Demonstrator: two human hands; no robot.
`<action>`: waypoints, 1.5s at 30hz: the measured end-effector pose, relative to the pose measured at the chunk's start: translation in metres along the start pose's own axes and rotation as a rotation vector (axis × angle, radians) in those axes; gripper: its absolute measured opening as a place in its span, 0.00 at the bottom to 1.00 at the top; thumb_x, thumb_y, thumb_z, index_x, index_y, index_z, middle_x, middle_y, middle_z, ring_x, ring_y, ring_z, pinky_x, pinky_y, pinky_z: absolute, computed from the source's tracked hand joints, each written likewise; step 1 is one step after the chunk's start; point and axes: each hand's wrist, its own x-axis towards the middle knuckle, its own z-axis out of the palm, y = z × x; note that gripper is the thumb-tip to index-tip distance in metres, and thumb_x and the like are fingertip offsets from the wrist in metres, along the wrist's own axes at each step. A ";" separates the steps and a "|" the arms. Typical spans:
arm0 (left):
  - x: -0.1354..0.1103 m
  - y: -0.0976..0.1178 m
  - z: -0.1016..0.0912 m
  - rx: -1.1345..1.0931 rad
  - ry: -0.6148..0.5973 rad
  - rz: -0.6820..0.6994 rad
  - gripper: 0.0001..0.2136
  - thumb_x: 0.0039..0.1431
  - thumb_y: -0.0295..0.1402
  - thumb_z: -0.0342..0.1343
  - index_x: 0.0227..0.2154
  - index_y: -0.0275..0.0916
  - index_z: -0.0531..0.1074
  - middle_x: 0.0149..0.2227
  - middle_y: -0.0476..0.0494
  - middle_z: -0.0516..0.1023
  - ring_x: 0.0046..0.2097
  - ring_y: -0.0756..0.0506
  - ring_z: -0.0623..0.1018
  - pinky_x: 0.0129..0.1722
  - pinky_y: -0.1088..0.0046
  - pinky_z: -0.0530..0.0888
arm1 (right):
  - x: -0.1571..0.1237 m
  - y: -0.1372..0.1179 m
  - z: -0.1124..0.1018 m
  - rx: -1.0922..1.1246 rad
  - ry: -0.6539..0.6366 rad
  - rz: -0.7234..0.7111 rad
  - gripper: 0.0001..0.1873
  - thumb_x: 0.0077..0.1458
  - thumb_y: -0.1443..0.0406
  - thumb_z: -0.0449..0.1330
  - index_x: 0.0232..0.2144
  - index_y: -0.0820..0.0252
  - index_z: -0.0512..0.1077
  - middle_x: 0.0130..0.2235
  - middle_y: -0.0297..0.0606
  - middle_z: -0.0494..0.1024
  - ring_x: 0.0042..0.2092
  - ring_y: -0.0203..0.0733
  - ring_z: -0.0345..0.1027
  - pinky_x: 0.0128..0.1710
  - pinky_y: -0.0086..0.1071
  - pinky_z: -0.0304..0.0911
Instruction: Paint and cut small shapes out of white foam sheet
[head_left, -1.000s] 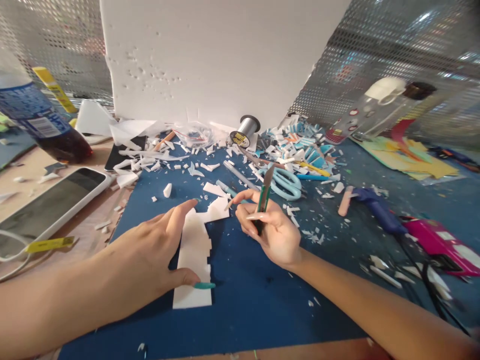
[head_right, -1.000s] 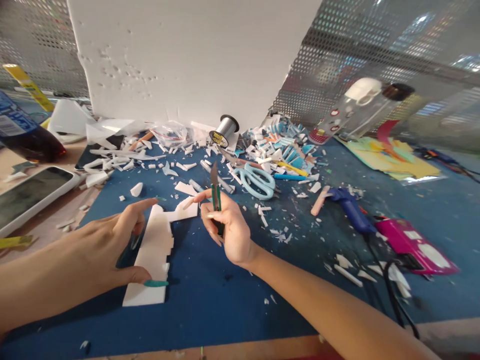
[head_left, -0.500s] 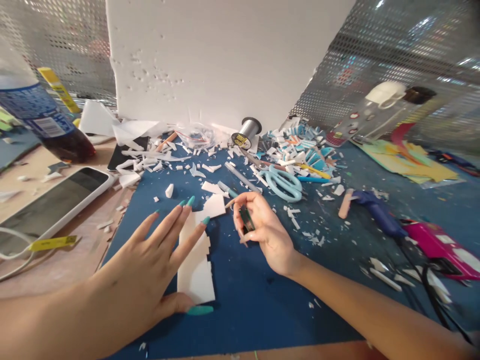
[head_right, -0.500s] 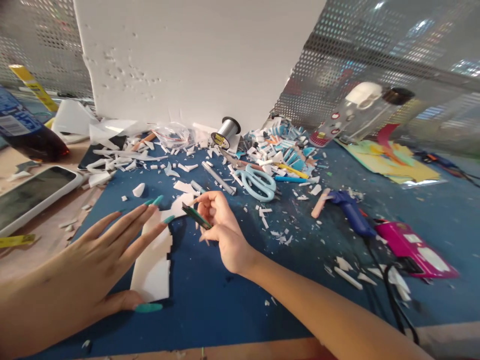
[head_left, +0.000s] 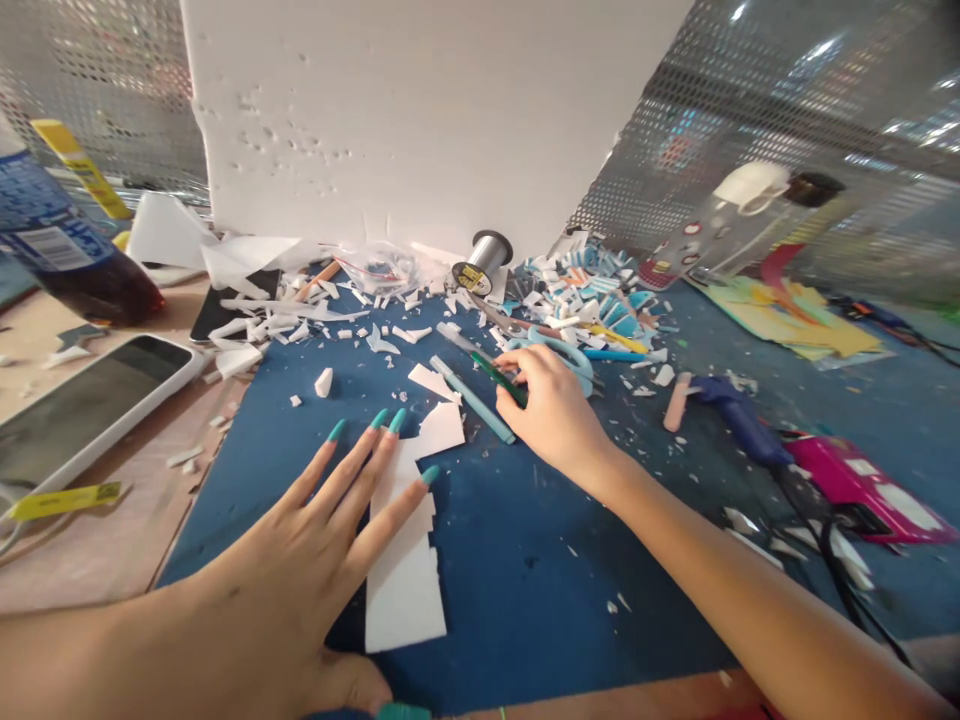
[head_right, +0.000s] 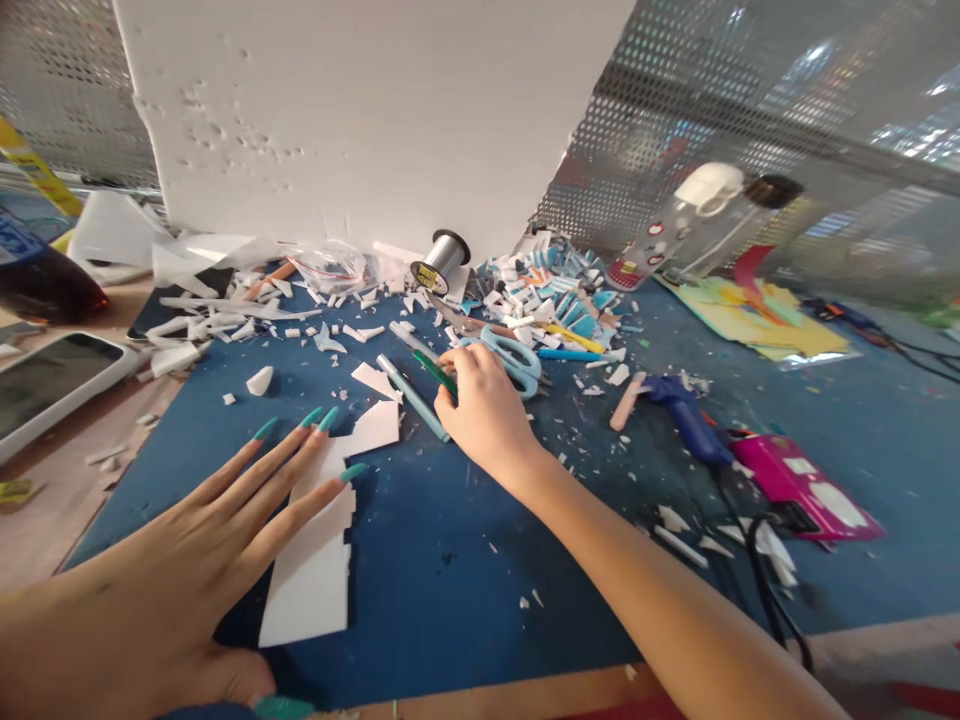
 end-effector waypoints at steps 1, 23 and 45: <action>0.001 0.000 0.002 -0.014 0.000 -0.015 0.59 0.51 0.67 0.54 0.72 0.30 0.36 0.67 0.14 0.57 0.66 0.21 0.64 0.56 0.43 0.70 | -0.001 0.000 0.001 -0.035 0.021 -0.015 0.13 0.52 0.70 0.56 0.42 0.60 0.69 0.44 0.50 0.73 0.49 0.57 0.68 0.50 0.52 0.66; 0.016 -0.025 0.008 -0.420 0.320 -0.242 0.32 0.70 0.53 0.41 0.69 0.43 0.42 0.69 0.26 0.54 0.70 0.30 0.58 0.64 0.46 0.62 | -0.009 -0.038 -0.026 1.163 -0.618 0.201 0.17 0.63 0.59 0.53 0.51 0.57 0.69 0.37 0.38 0.75 0.29 0.38 0.70 0.23 0.30 0.65; 0.024 -0.015 0.001 -0.159 0.402 0.140 0.22 0.76 0.32 0.34 0.25 0.40 0.64 0.19 0.46 0.70 0.21 0.45 0.71 0.23 0.64 0.65 | -0.065 -0.083 0.009 1.209 -0.294 -0.389 0.25 0.67 0.59 0.52 0.17 0.60 0.62 0.21 0.29 0.57 0.21 0.29 0.49 0.21 0.28 0.50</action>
